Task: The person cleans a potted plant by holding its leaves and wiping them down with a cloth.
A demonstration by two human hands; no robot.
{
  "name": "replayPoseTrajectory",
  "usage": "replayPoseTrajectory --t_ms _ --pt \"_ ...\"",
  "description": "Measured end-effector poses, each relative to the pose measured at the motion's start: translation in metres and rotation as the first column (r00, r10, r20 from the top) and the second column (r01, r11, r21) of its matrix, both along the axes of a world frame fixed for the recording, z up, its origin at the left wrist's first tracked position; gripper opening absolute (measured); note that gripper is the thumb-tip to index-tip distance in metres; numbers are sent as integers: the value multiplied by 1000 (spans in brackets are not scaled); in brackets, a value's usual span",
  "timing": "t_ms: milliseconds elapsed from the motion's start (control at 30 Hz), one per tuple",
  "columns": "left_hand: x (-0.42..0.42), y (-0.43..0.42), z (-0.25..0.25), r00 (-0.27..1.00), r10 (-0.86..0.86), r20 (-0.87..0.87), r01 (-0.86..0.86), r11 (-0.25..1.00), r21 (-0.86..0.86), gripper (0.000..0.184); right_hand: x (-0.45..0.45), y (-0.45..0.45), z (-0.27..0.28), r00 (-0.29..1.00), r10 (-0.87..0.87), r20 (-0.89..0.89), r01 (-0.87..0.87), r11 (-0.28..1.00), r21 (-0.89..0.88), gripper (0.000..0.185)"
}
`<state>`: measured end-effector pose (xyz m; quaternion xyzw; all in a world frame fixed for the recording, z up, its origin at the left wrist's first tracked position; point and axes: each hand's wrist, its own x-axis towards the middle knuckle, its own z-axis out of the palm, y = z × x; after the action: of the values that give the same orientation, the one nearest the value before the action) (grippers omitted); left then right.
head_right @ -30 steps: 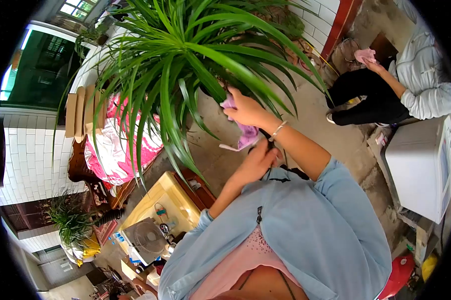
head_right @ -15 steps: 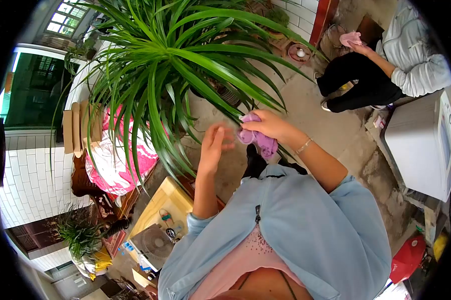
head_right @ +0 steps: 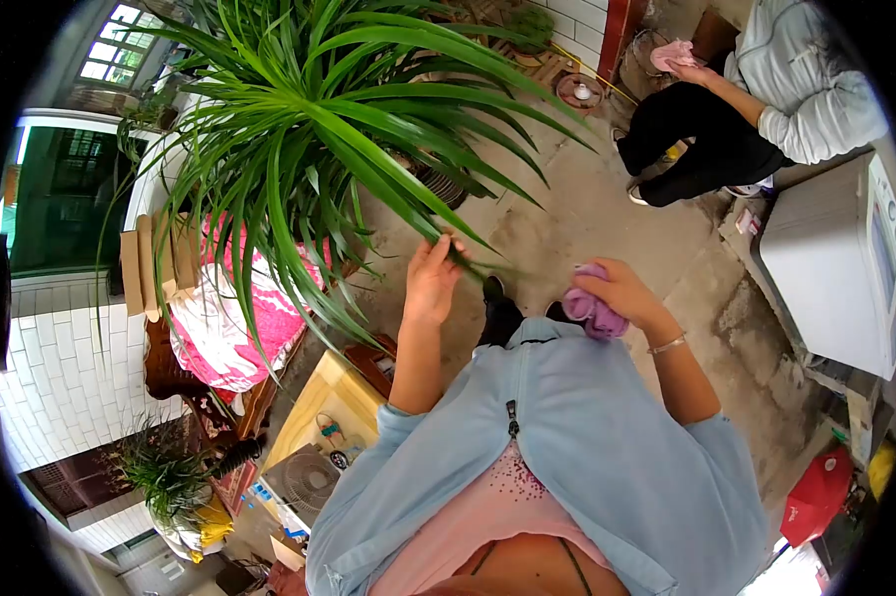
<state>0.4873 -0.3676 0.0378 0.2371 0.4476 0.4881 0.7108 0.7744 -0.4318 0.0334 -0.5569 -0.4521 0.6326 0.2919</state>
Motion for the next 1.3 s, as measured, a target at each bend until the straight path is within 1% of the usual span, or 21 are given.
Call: replayPoseTrajectory --t_ms 33,67,200,267,300,333,400,433,467,533,633,667,733,800,900,1000,1067,1133,1167,1267,1300 --pt "-6 -2 -10 1000 28 15 -28 999 37 19 10 -6 -4 1000 3 -6 -3 1000 1 24" --pt "-11 -5 -9 999 31 9 -31 999 38 19 20 -11 -7 988 -139 -65 136 989 -54 24" --pt "-31 -23 -15 961 99 -259 -99 995 15 23 47 -24 -10 829 -498 -255 451 865 -220 27" --pt "-33 -30 -26 660 485 -574 -283 868 407 32 56 -23 -15 798 -524 -299 473 851 -229 28" --pt "-38 -33 -30 459 553 -695 -231 830 508 43 58 -22 -17 765 -549 -337 495 836 -238 29" --pt "-34 -37 -16 456 552 -698 -226 831 509 43 57 -20 -16 762 -550 -341 495 835 -241 29" --pt "-14 -39 39 -6 732 -681 118 677 726 48 53 -9 -11 738 -575 -353 526 818 -233 32" --pt "-1 -37 61 -120 809 -576 252 586 770 45 52 -2 -10 737 -575 -355 525 818 -235 32" --pt "2 -33 68 -123 807 -578 253 589 768 45 52 6 -10 718 -576 -389 525 817 -241 33" --pt "2 -25 74 184 600 -779 649 521 555 41 48 25 -9 698 -581 -419 520 813 -260 34" --pt "26 -8 57 720 182 -670 259 825 502 38 38 61 5 638 -524 -564 455 848 -273 35" --pt "24 2 45 721 175 -670 266 824 501 38 32 72 12 606 -504 -615 443 856 -266 36" --pt "21 22 27 894 245 -376 -35 874 485 41 19 86 27 566 -496 -659 444 856 -263 37" --pt "17 41 31 879 242 -411 -31 889 457 48 8 105 43 560 -375 -738 377 909 -176 35" --pt "10 69 27 936 258 -241 -196 948 252 52 -10 135 61 568 -262 -781 347 936 -62 42" --pt "11 99 12 961 111 -253 -49 970 240 85 -26 180 67 636 -179 -750 314 949 40 47" --pt "17 119 14 956 115 -271 -41 963 266 73 -40 209 68 781 -36 -624 151 980 132 48" --pt "19 133 9 992 78 -99 -66 990 122 55 -62 233 72 771 -18 -636 123 985 121 47" --pt "19 136 6 992 86 -95 -75 990 120 55 -73 245 73 775 31 -631 74 987 140 44" --pt "20 139 -1 993 47 110 -57 995 87 24 -102 278 77 750 129 -649 -8 983 186 39" --pt "22 139 3 995 58 79 -59 998 20 15 -110 290 83 744 253 -618 -96 957 275 39"
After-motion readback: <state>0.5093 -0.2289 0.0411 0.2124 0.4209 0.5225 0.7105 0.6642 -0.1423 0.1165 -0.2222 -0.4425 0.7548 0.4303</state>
